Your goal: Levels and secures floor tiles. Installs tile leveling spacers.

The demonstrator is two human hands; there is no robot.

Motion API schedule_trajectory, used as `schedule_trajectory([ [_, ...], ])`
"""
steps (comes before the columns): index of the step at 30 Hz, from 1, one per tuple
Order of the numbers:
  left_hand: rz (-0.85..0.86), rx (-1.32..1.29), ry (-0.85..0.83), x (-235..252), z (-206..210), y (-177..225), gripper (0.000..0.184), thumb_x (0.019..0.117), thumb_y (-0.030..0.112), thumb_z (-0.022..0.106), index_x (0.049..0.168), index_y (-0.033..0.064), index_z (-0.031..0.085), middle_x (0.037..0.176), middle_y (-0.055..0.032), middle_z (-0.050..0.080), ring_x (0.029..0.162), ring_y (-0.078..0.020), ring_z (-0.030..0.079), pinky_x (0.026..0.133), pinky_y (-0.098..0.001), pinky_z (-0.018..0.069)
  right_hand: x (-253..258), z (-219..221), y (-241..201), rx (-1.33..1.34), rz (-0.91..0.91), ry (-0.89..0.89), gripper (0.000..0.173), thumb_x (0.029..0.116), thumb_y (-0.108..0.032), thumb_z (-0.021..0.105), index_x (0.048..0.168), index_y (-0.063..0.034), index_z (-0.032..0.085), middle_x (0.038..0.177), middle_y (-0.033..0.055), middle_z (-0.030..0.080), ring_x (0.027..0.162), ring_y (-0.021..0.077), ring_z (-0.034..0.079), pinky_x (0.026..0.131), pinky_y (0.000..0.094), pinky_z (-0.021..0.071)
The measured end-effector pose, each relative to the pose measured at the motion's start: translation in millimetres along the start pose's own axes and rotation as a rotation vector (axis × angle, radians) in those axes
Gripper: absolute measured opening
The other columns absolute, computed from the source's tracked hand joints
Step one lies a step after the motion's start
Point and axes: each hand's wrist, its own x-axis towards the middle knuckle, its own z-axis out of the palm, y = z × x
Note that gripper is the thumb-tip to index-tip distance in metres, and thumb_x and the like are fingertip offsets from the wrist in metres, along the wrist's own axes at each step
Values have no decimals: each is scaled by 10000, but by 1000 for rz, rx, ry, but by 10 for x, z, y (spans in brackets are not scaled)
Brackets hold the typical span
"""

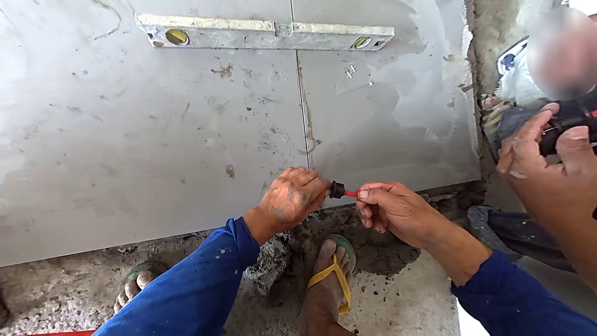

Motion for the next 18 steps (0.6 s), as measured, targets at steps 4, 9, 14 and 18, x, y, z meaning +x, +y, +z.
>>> schedule_trajectory([
  [4, 18, -11, 32, 84, -35, 88, 217, 1042, 180, 557, 1025, 55, 734, 970, -91, 723, 1001, -233, 693, 933, -383, 554, -84, 3, -38, -17, -111, 13, 286, 1018, -198, 483, 831, -63, 652, 682, 81, 627, 539, 132, 598, 455, 226, 482],
  [9, -116, -261, -62, 135, -133, 187, 408, 1048, 297, 490, 1255, -18, 647, 1151, -139, 694, 1048, -210, 683, 915, -373, 580, -175, -3, -86, 15, -115, 81, 309, 1036, -192, 468, 827, -51, 648, 660, 89, 615, 516, 137, 588, 442, 236, 486],
  [14, -257, -585, -77, 245, -170, 419, 585, 972, 264, 715, 1432, -47, 529, 1180, -137, 710, 948, -147, 736, 848, -322, 643, -249, -14, -94, 84, -151, 31, 309, 1030, -205, 464, 825, -63, 648, 656, 82, 606, 510, 124, 580, 440, 224, 479],
  [18, -215, -541, -9, 271, -173, 459, 253, 985, 164, 680, 1159, -19, 698, 901, -58, 728, 751, -64, 688, 700, -222, 604, -279, -53, -90, -197, -368, 49, 226, 1007, -211, 555, 852, -91, 669, 718, 79, 674, 525, 146, 585, 443, 233, 465],
])
